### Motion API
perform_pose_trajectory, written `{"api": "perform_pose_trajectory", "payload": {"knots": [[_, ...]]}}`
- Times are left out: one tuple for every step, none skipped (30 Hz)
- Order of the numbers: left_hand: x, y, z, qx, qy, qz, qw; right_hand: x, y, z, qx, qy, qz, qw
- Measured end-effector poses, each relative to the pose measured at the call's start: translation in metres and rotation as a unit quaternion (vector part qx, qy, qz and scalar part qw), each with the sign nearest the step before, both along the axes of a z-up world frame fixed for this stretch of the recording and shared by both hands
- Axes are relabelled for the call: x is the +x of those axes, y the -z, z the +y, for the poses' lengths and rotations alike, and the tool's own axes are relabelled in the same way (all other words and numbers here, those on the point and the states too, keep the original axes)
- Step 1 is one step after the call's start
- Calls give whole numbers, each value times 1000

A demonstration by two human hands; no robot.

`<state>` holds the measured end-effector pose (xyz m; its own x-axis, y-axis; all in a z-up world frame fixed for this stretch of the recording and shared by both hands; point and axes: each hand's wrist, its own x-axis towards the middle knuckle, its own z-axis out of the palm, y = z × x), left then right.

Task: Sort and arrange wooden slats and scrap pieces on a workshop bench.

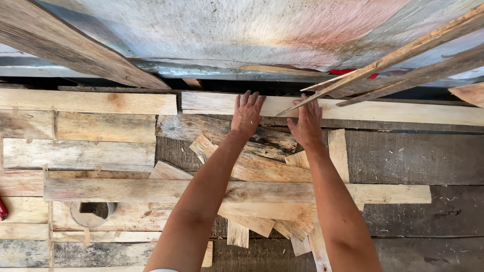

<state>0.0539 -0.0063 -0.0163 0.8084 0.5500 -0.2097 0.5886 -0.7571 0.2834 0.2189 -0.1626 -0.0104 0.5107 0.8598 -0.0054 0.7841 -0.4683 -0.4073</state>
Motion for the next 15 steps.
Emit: {"api": "perform_pose_trajectory", "payload": {"knots": [[0,1,0,-1,0,1,1000,-1,0,0,-1,0,1,1000],[0,2,0,-4,-1,-3,1000,-2,1,0,6,0,-3,1000],[-1,3,0,-7,-2,-7,1000,-3,1,0,13,0,-7,1000],[-1,7,0,-6,-2,-7,1000,-5,0,1,13,-1,-7,1000],[-1,11,0,1,2,-15,1000,-7,-1,2,17,0,-7,1000],[-2,15,0,7,6,-23,1000,-9,-2,2,20,0,-7,1000],[-4,12,-1,7,5,-23,1000,-12,-5,3,19,-1,-7,1000],[-7,8,-2,5,5,-39,999,-15,-8,4,18,5,-16,1000],[-10,4,-3,3,4,-56,998,-18,-11,5,16,11,-26,999],[-15,5,-6,4,4,-56,998,-23,-14,3,17,12,-26,999],[-20,5,-8,-6,-9,-73,997,-28,-17,1,67,13,-52,996],[-25,6,-10,-16,-22,-89,996,-33,-20,-1,117,14,-77,990],[-33,0,-11,-15,-22,-90,996,-35,1,-6,118,14,-77,990],[-42,-5,-12,-35,-51,-83,995,-37,23,-13,105,41,-36,993],[-52,-10,-14,-55,-79,-77,992,-39,44,-19,91,68,5,994]]}}
